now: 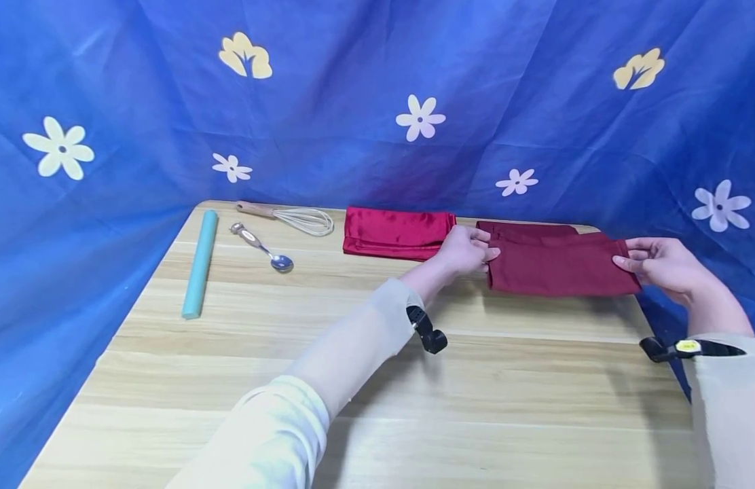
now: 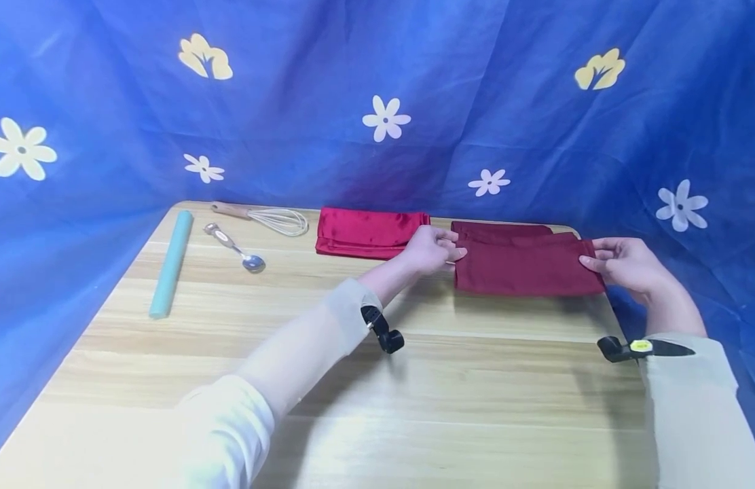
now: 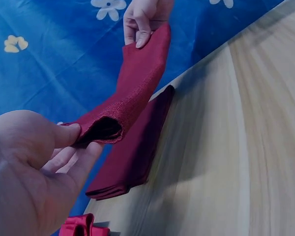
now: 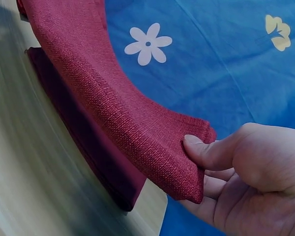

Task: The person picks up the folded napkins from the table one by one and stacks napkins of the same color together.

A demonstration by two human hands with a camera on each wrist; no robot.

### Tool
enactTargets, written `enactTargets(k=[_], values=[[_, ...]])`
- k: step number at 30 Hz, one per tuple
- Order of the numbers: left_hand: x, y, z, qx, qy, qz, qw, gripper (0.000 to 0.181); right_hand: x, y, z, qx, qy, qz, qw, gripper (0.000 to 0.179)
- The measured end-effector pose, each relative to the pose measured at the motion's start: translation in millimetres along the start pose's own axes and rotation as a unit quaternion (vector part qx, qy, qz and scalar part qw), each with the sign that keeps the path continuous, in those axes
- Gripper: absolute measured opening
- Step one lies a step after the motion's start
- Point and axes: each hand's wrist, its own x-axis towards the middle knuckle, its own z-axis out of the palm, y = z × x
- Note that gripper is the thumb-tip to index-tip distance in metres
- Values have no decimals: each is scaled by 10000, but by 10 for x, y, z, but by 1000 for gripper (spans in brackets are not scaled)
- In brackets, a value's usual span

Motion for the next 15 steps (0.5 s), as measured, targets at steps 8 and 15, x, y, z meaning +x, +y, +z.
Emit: enactTargets(k=[8,15], values=[[170,-52,-22,73,209,49,9997,37,195,13,14,608,-158,32,9980,30],[302,-57,-11,23,463,162,9988,33,360,39,43,1105,-222,146,9935,14]])
